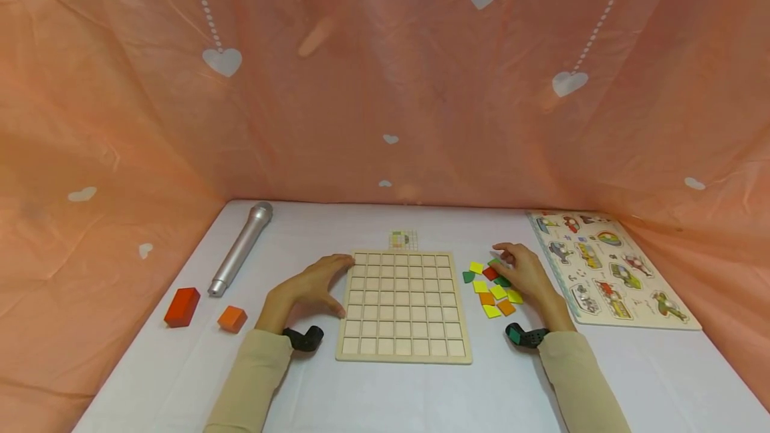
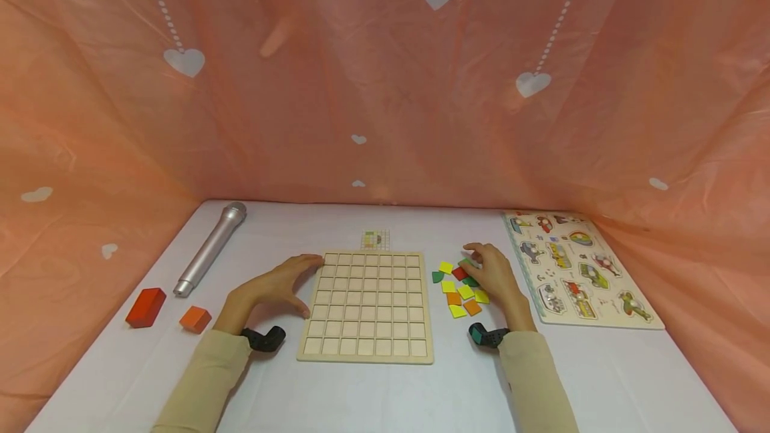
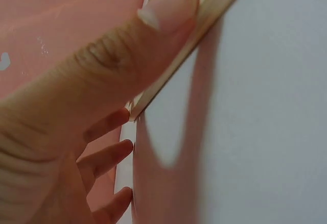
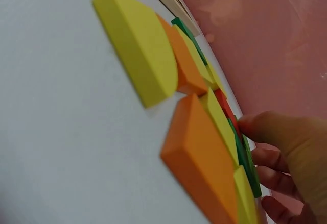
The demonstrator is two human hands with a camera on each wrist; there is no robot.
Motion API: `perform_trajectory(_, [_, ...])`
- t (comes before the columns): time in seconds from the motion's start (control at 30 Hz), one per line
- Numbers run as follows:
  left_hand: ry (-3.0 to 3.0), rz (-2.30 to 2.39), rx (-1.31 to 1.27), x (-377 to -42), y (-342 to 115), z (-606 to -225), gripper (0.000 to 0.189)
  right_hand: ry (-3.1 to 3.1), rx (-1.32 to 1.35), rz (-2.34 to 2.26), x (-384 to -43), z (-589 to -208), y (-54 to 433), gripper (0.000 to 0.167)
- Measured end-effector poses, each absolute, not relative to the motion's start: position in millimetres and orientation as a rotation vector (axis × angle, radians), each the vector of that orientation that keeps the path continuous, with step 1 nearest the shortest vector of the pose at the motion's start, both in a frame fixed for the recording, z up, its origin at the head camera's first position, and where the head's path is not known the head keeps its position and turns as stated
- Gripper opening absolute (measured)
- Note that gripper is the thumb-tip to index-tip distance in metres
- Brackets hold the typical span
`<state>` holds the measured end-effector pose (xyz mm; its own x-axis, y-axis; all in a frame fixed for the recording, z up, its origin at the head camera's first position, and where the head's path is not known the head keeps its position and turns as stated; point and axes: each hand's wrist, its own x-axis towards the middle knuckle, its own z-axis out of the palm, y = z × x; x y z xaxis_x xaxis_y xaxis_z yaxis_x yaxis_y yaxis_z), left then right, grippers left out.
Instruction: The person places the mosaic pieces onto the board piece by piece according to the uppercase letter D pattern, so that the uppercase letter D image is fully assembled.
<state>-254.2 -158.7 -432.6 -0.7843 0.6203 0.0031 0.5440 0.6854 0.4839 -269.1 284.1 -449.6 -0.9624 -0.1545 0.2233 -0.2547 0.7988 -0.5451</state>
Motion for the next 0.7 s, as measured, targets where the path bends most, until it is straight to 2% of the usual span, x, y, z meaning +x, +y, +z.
perform_trajectory(0.23, [2.741, 0.689, 0.951, -253.5, -161.1, -433.3, 0.102, -2.824, 0.315, 0.889, -269.2, -450.0, 282.9, 0.031])
perform_trajectory(0.5, [2.738, 0.694, 0.953, -252.7, -161.7, -432.3, 0.101, -2.848, 0.32, 0.896, -269.3, -450.6, 282.7, 0.034])
perform_trajectory(0.7, [2.737, 0.696, 0.977, -252.0, -161.6, -431.7, 0.1, -2.817, 0.31, 0.831, -269.2, -448.7, 284.0, 0.028])
